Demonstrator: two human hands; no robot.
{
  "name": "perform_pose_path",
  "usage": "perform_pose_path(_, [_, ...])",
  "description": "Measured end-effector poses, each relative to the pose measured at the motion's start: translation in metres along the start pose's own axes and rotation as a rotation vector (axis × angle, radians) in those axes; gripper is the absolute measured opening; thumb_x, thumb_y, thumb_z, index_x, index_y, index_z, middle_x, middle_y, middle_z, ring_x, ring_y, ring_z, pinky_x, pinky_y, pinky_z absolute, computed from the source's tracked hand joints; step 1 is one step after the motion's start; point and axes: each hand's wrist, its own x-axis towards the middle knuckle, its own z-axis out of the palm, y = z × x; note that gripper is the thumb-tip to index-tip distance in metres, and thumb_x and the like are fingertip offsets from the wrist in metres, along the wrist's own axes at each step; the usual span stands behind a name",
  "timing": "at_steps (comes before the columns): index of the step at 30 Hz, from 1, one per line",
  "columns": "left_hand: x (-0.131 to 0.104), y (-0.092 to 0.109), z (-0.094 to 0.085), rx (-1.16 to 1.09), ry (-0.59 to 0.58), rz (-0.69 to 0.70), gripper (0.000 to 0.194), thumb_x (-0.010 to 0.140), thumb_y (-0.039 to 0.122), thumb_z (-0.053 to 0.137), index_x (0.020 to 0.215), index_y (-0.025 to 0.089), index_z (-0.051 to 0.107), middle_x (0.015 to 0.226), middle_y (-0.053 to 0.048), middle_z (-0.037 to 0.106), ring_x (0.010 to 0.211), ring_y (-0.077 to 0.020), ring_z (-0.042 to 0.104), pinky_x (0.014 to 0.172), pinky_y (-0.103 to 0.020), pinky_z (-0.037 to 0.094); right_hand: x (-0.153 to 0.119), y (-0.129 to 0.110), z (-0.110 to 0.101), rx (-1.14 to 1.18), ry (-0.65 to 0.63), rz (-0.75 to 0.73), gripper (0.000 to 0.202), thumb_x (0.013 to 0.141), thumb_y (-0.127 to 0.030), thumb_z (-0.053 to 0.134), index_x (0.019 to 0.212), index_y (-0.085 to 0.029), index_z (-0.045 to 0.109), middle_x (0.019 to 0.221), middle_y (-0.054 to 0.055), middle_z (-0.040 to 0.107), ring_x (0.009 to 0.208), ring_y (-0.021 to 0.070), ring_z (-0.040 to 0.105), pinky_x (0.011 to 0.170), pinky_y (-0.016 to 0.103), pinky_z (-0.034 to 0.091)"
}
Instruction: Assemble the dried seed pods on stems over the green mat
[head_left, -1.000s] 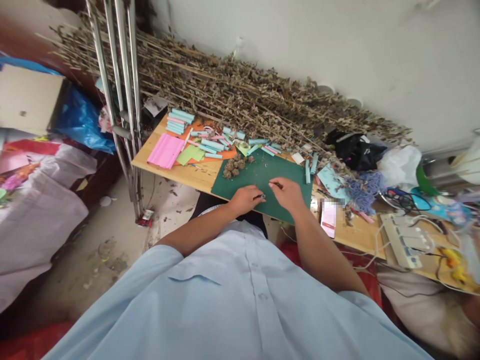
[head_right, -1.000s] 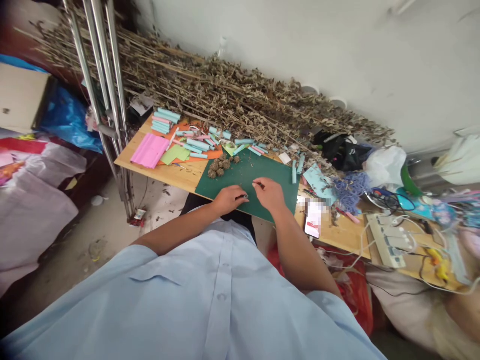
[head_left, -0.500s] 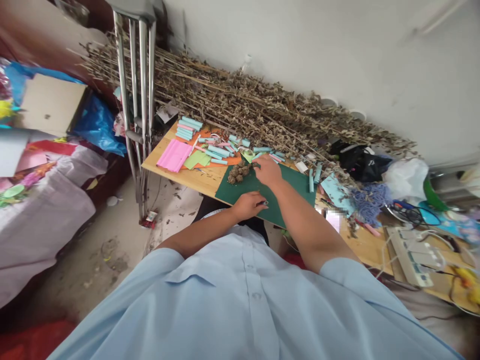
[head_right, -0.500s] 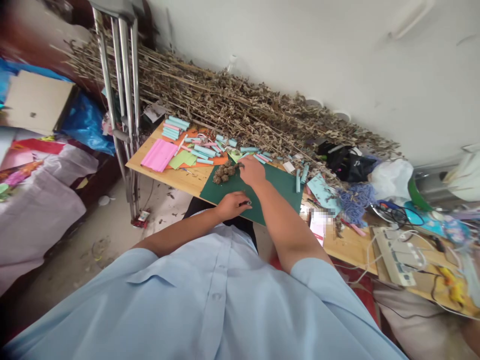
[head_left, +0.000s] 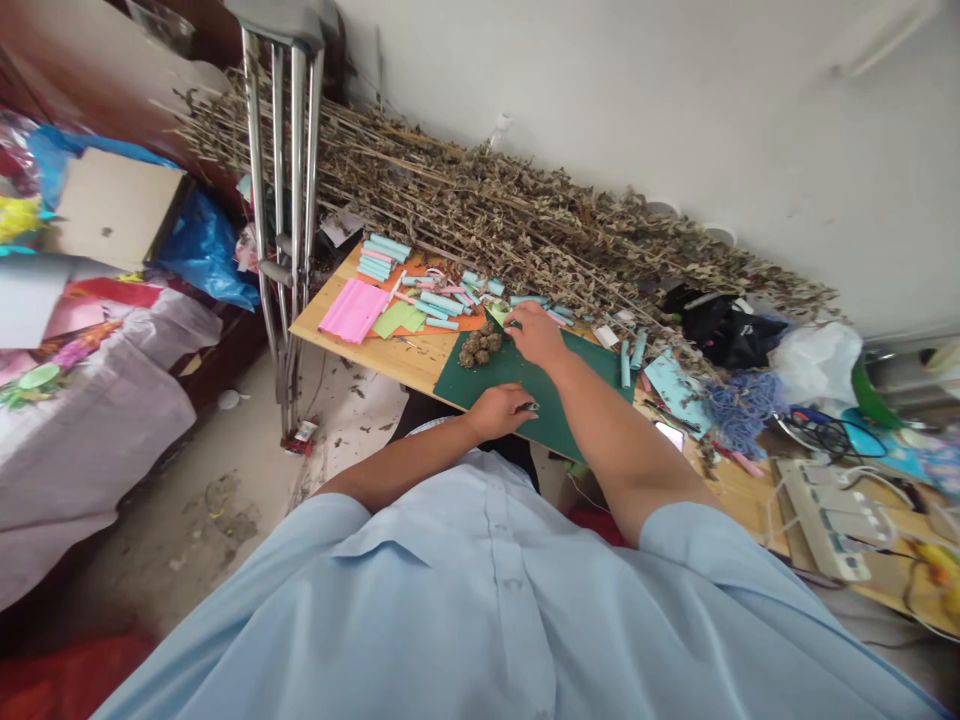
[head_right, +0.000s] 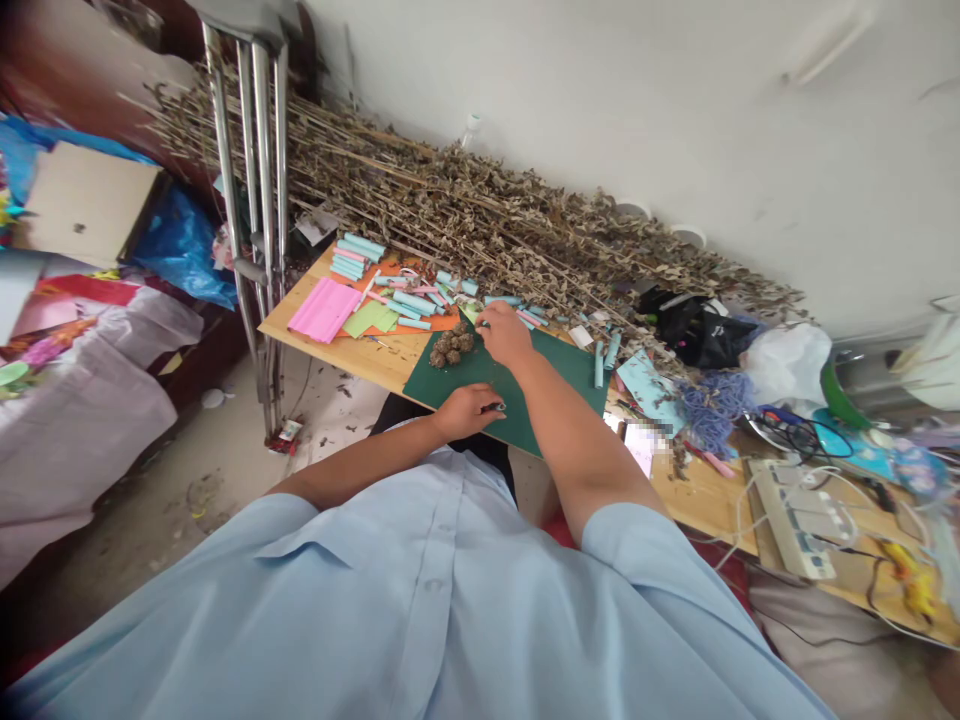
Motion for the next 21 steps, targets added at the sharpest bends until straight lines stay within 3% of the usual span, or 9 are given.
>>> perform_pose_path(3, [0.000,0.000,-0.001,-0.026,0.009,-0.018,0.016,0.094,0.030,0.076,0.104,0.018,0.078,0.098,-0.008,0.074,0.092,-0.0188,0.070,0.088,-0.030,0.056,-0.020,0.007,-0.011,0.148,0.145,0.033,0.019,0.091,-0.023,0.065,0.105,-0.021,0.076,0.130,0.012,0.068,0.114,0.0284,0.066,0.107,0.046,0.051])
perform_pose_path(7, [0.001,0.000,-0.002,-0.037,0.034,-0.057,0.013,0.093,0.027,0.076,0.103,0.018,0.079,0.100,-0.008,0.075,0.097,-0.0197,0.070,0.091,-0.032,0.056,-0.071,0.016,-0.017,0.250,0.181,0.216,0.024,0.091,-0.032,0.063,0.109,-0.022,0.076,0.103,0.008,0.078,0.094,0.0270,0.069,0.095,0.046,0.055])
perform_pose_path(14, [0.003,0.005,-0.020,0.078,0.082,-0.154,0.008,0.093,0.027,0.078,0.095,0.020,0.079,0.094,-0.006,0.075,0.094,-0.0192,0.068,0.090,-0.030,0.053,-0.172,0.026,0.005,0.458,0.294,0.462,0.031,0.085,-0.041,0.067,0.105,-0.021,0.077,0.095,0.007,0.080,0.086,0.0248,0.071,0.089,0.045,0.057])
perform_pose_path(17, [0.006,0.004,-0.024,0.143,0.123,-0.217,0.009,0.093,0.027,0.078,0.099,0.020,0.079,0.094,-0.006,0.074,0.092,-0.0193,0.067,0.089,-0.031,0.052,-0.195,0.029,0.014,0.588,0.348,0.530,0.035,0.083,-0.045,0.068,0.104,-0.019,0.077,0.087,0.006,0.078,0.082,0.0239,0.071,0.088,0.045,0.058])
perform_pose_path(21, [0.009,0.002,-0.021,0.234,0.104,-0.208,0.009,0.093,0.028,0.078,0.096,0.020,0.078,0.091,-0.006,0.072,0.092,-0.0205,0.065,0.088,-0.032,0.051,-0.206,0.030,0.022,0.687,0.377,0.568,0.038,0.082,-0.050,0.070,0.104,-0.020,0.076,0.082,0.005,0.077,0.079,0.0232,0.071,0.084,0.044,0.059])
